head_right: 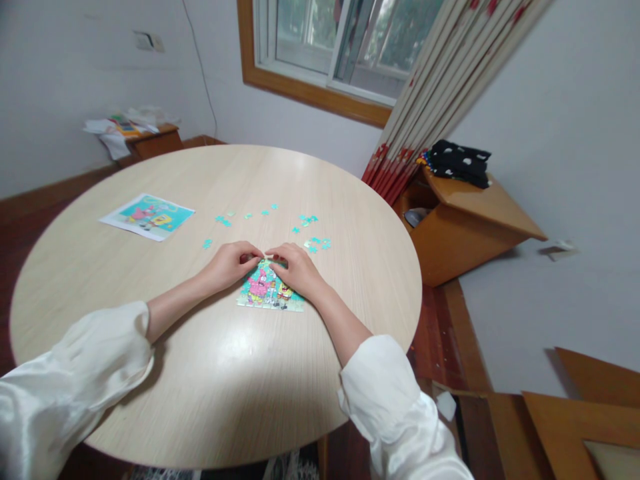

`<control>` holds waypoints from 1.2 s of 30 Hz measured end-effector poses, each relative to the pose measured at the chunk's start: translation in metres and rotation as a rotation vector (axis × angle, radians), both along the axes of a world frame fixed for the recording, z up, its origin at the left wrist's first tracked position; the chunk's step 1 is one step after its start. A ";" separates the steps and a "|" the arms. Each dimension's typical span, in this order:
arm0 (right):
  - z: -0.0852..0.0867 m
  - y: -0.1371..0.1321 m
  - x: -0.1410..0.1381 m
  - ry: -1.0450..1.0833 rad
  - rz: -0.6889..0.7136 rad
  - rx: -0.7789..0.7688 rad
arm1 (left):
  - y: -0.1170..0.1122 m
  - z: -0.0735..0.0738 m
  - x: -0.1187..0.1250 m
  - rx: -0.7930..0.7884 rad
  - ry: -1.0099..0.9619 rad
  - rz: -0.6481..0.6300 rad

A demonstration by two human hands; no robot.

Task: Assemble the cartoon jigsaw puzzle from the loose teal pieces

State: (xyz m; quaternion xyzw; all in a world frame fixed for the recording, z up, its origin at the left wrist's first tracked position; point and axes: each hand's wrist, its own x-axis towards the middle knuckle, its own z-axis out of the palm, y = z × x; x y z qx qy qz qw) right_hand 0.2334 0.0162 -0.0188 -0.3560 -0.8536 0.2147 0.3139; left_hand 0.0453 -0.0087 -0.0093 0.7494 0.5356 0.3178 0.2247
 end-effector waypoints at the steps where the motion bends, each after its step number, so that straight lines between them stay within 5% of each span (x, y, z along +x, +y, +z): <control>1: 0.000 0.000 0.000 -0.004 0.000 0.005 | 0.000 0.000 0.000 -0.001 -0.004 -0.004; 22: 0.004 -0.002 0.001 0.026 -0.009 0.050 | -0.003 -0.004 0.000 0.074 0.061 -0.015; 27: 0.005 0.012 0.025 0.149 -0.243 0.120 | -0.006 0.005 -0.008 0.143 -0.010 0.086; 31: 0.004 0.030 0.054 0.144 -0.473 0.088 | -0.013 0.011 -0.013 0.184 0.109 -0.002; 36: 0.000 0.041 0.073 0.066 -0.590 0.051 | -0.022 0.009 -0.009 0.217 0.289 -0.139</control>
